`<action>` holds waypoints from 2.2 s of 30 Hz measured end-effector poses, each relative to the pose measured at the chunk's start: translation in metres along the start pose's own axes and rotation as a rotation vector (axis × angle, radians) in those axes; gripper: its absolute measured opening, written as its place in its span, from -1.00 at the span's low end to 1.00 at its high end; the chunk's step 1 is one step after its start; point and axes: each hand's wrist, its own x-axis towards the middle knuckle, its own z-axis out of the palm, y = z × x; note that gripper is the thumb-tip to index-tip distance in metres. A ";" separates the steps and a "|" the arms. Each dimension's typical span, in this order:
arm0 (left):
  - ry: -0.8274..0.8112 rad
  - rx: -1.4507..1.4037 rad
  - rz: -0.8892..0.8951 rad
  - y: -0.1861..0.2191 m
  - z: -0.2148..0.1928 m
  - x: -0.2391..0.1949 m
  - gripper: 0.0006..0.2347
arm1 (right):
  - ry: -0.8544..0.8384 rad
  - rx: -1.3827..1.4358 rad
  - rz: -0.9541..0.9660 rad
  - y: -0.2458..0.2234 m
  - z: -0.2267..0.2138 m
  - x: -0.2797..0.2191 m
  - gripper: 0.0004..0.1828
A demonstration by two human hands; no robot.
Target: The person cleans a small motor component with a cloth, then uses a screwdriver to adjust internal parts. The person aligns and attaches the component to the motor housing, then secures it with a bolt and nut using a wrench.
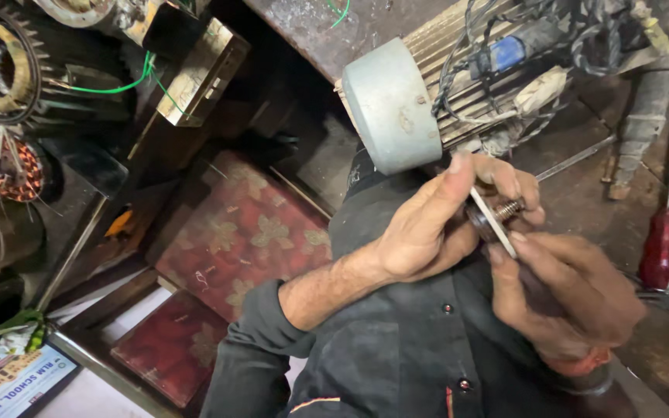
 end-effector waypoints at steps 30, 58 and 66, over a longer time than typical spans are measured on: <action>0.126 0.445 0.403 -0.023 0.031 -0.004 -0.70 | 0.091 -0.006 -0.189 0.015 0.011 -0.006 -0.65; -0.042 -0.176 0.127 -0.024 0.011 -0.002 -0.64 | 0.041 0.123 -0.061 0.016 -0.003 -0.022 -0.69; 0.079 -0.202 0.237 -0.017 0.005 0.007 -0.61 | 0.208 -0.383 0.269 0.099 -0.024 -0.043 -0.88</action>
